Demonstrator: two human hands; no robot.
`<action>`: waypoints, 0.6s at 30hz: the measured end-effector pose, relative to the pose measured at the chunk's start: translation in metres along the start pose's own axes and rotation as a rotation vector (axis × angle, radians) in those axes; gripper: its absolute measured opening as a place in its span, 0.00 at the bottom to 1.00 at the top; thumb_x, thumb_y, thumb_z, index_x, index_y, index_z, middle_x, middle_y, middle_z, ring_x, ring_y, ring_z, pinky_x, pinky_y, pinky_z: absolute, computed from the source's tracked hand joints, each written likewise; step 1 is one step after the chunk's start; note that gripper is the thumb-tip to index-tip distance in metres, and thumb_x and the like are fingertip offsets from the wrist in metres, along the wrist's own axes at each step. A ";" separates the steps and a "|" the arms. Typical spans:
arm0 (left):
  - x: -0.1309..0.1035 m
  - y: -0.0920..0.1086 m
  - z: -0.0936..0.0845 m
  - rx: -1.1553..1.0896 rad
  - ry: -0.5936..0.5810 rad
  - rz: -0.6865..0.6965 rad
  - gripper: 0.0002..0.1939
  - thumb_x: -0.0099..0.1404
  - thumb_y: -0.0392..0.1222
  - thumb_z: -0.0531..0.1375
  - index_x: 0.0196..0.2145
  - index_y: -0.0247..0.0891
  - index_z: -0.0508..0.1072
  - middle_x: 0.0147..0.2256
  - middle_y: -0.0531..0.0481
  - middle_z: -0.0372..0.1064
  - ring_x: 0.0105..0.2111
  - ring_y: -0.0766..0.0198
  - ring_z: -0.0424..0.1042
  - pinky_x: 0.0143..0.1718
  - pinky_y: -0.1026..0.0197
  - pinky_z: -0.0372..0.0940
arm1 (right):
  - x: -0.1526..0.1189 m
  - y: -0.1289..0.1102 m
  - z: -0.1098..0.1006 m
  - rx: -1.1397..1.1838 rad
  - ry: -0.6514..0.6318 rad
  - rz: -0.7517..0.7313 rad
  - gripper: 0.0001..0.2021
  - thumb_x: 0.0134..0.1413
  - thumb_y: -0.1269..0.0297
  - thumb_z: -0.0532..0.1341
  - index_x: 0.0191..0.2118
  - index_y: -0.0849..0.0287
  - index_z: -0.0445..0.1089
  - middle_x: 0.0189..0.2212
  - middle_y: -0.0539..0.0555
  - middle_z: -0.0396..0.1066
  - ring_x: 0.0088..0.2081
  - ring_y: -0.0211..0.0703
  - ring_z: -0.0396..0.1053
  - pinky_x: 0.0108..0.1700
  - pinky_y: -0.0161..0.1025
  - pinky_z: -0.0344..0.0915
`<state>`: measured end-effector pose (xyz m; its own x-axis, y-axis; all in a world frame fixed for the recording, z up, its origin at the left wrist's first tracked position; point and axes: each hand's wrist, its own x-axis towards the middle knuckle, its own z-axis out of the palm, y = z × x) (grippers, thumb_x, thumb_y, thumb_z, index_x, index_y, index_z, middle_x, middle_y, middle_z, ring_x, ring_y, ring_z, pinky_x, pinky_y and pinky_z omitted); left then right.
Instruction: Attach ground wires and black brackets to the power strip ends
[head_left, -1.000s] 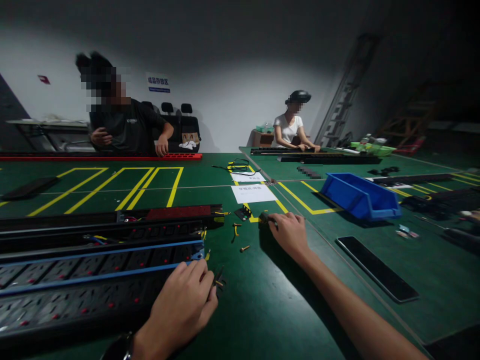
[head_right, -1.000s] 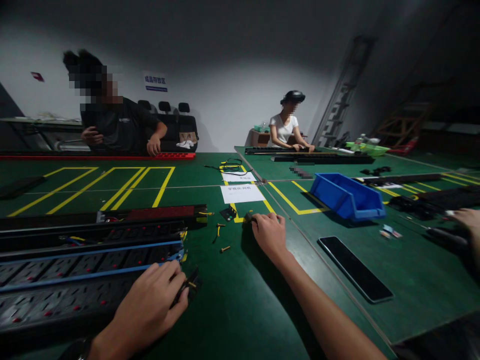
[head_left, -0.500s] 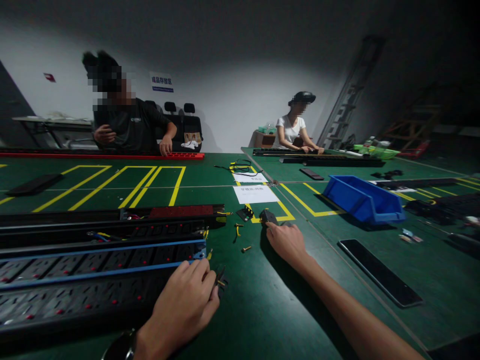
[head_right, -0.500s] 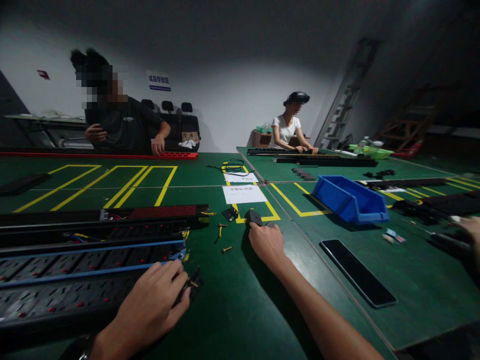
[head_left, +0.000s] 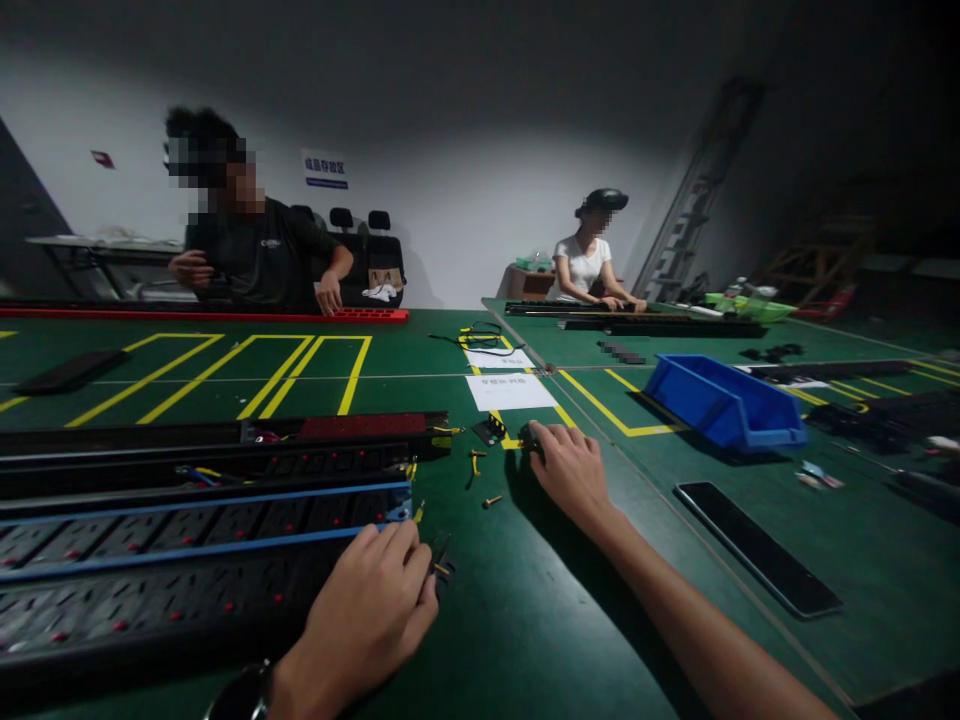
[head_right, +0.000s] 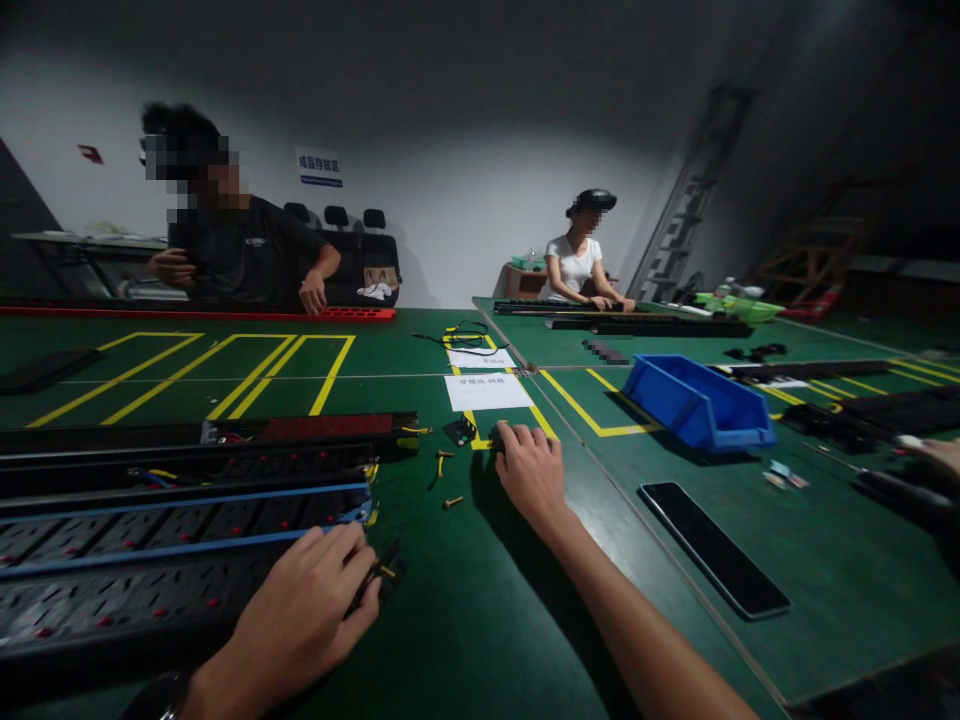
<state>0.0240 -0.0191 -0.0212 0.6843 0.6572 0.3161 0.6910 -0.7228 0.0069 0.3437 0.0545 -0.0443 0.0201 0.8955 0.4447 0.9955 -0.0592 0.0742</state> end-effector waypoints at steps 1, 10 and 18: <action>0.000 0.000 0.000 0.000 0.005 -0.002 0.11 0.71 0.34 0.53 0.37 0.39 0.76 0.38 0.44 0.74 0.39 0.49 0.74 0.42 0.46 0.68 | 0.001 0.001 0.002 0.001 -0.013 0.001 0.21 0.67 0.65 0.59 0.63 0.52 0.72 0.53 0.59 0.79 0.54 0.60 0.71 0.54 0.51 0.60; 0.000 0.000 0.000 0.003 0.009 0.004 0.12 0.71 0.34 0.52 0.38 0.39 0.76 0.38 0.43 0.74 0.40 0.48 0.74 0.44 0.45 0.68 | 0.002 0.008 -0.001 0.044 -0.051 -0.025 0.17 0.72 0.64 0.55 0.56 0.52 0.79 0.43 0.57 0.84 0.47 0.56 0.75 0.50 0.49 0.59; 0.000 0.000 -0.002 -0.003 0.020 0.000 0.12 0.71 0.34 0.53 0.37 0.39 0.76 0.38 0.44 0.74 0.38 0.50 0.74 0.42 0.48 0.67 | 0.003 0.024 -0.009 0.033 -0.025 0.067 0.19 0.72 0.65 0.52 0.50 0.53 0.82 0.40 0.58 0.84 0.45 0.55 0.75 0.48 0.48 0.58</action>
<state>0.0235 -0.0199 -0.0194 0.6795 0.6528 0.3349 0.6902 -0.7235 0.0099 0.3673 0.0521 -0.0332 0.0884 0.9007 0.4253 0.9944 -0.1047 0.0152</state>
